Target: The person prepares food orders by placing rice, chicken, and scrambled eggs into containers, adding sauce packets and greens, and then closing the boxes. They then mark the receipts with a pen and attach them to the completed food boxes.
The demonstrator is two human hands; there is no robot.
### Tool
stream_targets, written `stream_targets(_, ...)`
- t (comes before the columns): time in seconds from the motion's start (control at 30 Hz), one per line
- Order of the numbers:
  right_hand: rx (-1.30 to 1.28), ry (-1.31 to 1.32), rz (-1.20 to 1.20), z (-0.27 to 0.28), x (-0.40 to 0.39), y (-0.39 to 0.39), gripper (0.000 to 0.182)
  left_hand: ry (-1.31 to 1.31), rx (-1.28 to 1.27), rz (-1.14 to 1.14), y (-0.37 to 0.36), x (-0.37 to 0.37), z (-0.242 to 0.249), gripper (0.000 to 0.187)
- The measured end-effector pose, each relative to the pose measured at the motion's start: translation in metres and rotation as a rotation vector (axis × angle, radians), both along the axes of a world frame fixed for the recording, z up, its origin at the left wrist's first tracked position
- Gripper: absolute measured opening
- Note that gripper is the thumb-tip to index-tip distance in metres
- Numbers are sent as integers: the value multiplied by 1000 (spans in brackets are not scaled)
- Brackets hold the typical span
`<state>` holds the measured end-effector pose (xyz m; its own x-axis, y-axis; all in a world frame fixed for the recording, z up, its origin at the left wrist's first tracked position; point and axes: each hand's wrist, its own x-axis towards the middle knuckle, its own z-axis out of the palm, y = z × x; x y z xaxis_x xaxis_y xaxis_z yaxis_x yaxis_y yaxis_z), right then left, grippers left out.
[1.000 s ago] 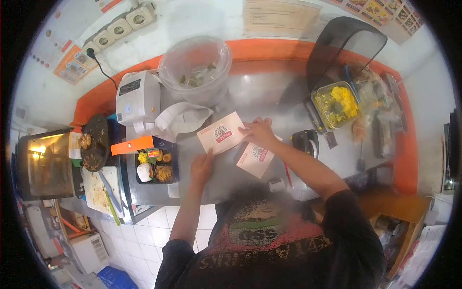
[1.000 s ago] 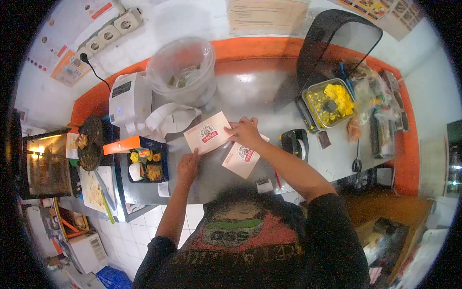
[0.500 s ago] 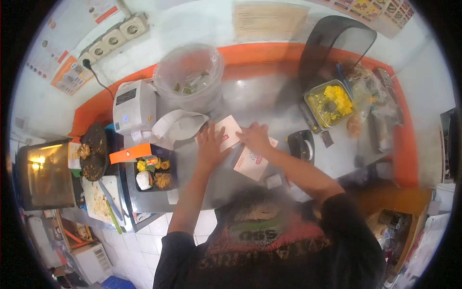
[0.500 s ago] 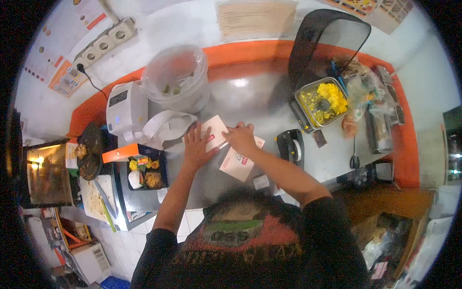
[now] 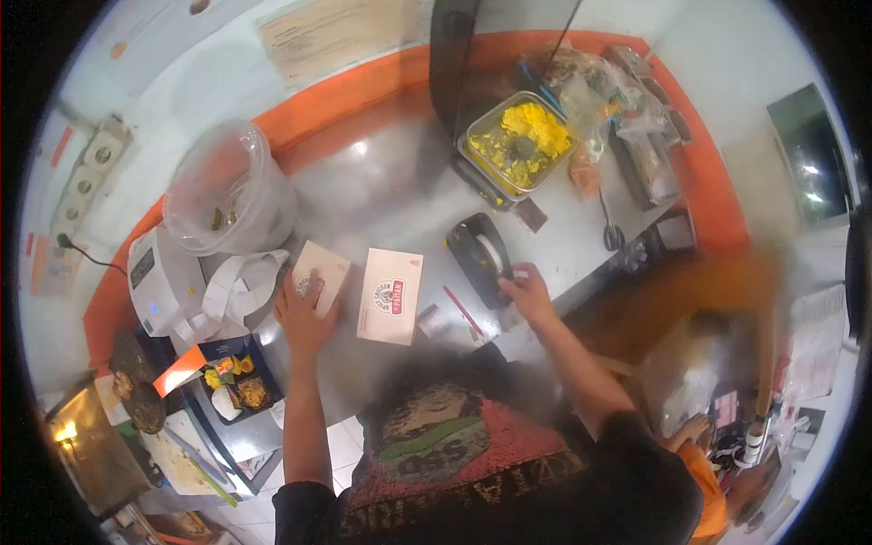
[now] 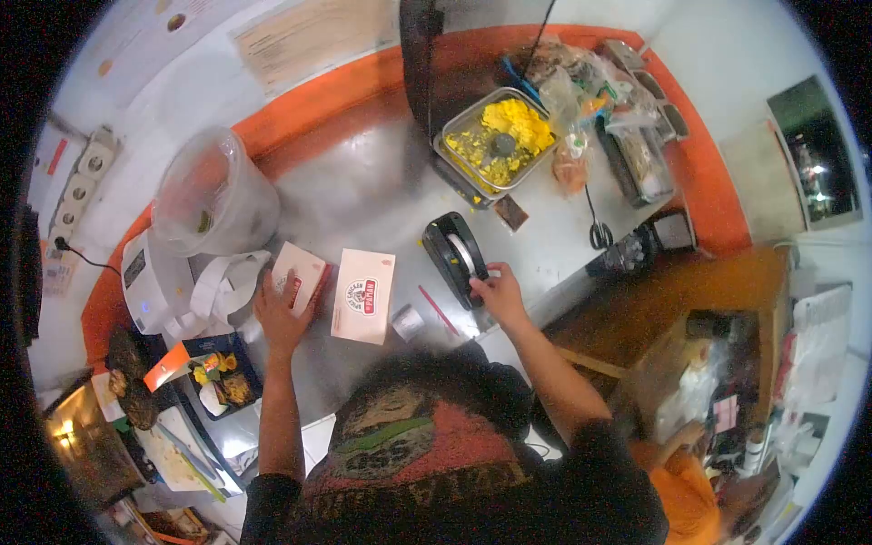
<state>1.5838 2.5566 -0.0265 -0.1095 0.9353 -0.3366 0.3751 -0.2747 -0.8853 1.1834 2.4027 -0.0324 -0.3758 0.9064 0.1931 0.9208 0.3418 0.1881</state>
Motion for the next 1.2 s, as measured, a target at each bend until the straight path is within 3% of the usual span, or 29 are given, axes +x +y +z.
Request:
stream_targets(0.07, -179, 213, -61, 2, 2, 4, 31, -25, -20, -18, -2, 0, 1, 72)
stream_targets(0.2, -158, 347, -215, 28, 25, -19, 30, -2, -43, -28, -12, 3, 2, 76)
stream_targets(0.3, -313, 278, -227, 9, 40, -45, 20, -3, -4, -26, -19, 4, 0, 78)
stream_targets(0.33, -267, 260, -224, -8, 41, -50, 7, -9, 12, -17, -21, 5, -1, 79)
stream_targets(0.43, -184, 70, -176, -15, 33, -44, 5, -57, 36, -1, -28, 12, 12, 78)
stream_targets(0.53, -182, -288, -85, -53, 51, -57, 13, -72, 81, 35, -25, 40, 51, 77)
stream_targets(0.63, -177, 229, 106, -3, 21, -73, 14, -98, 19, 18, -20, 69, 79, 90)
stream_targets(0.7, -82, 342, 310, 65, -31, -74, 16, -100, 18, -2, -17, 90, 89, 93)
stream_targets(0.8, 110, 281, 455, 101, -107, -73, 16, -133, 27, -35, -10, 115, 96, 97)
stream_targets(0.93, 223, -30, 311, 86, -149, -82, 31, -233, 71, -45, -7, 128, 97, 99)
stream_targets(1.03, 174, -47, 262, 85, -145, -90, 40, -405, 93, 3, -9, 126, 99, 97)
stream_targets(1.17, 179, 1, 242, 41, -129, -87, 39, -822, 140, 16, -19, 113, 74, 92)
stream_targets(1.2, 156, -45, 229, 36, -120, -84, 37, -758, 152, -14, -18, 111, 75, 91)
